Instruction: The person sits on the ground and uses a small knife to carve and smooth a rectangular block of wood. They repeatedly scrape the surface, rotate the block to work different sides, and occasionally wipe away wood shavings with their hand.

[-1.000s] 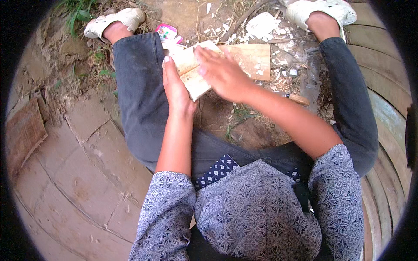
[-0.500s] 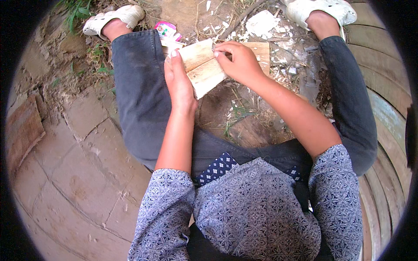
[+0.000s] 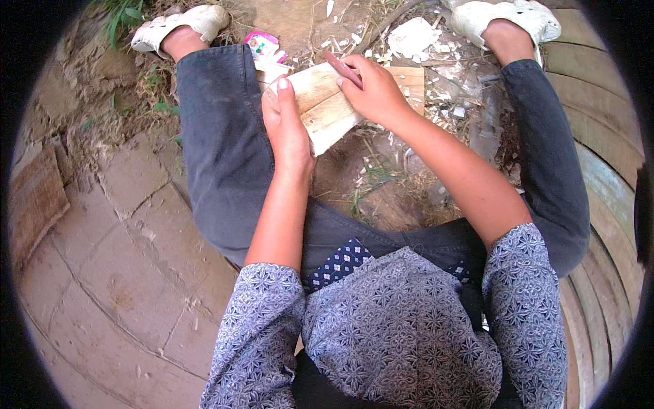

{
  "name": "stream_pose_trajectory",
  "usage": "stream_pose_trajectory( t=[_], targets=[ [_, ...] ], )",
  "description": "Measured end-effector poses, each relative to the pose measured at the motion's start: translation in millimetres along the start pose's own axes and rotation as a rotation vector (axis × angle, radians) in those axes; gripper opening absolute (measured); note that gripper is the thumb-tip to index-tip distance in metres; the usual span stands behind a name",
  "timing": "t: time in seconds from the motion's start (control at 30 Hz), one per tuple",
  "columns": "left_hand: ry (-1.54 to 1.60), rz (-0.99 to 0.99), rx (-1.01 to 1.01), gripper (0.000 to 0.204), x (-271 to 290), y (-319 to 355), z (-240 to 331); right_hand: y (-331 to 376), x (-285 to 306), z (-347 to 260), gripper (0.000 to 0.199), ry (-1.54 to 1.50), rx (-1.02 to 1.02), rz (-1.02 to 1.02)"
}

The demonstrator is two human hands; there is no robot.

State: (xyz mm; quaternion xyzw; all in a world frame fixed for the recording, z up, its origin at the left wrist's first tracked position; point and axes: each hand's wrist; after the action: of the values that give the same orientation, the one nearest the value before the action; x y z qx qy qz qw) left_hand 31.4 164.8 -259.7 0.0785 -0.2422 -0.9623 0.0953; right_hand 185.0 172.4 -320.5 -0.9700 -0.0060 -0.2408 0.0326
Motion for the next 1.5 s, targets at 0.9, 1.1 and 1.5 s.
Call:
stream_pose_trajectory(
  t=[0.9,1.1,1.5],
  targets=[
    [0.07,-0.064,0.215,0.043,6,0,-1,13,3,-23,0.061,0.264,0.014,-0.324],
    [0.109,-0.063,0.254,0.04,4,-1,2,3,2,-15,0.06,0.23,-0.037,-0.324],
    [0.233,-0.051,0.366,0.045,15,-5,2,0,-4,-14,0.047,0.194,0.101,-0.258]
  ],
)
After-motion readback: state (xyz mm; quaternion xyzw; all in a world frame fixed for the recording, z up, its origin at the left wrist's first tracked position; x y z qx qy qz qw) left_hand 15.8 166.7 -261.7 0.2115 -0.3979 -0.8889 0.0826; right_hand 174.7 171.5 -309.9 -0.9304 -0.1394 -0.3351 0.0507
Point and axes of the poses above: each hand's wrist, its own y-axis away from the middle knuckle, its own x-axis out of the back of the hand, z = x × y, and after that the axes turned 8 degrees about x, right-handed
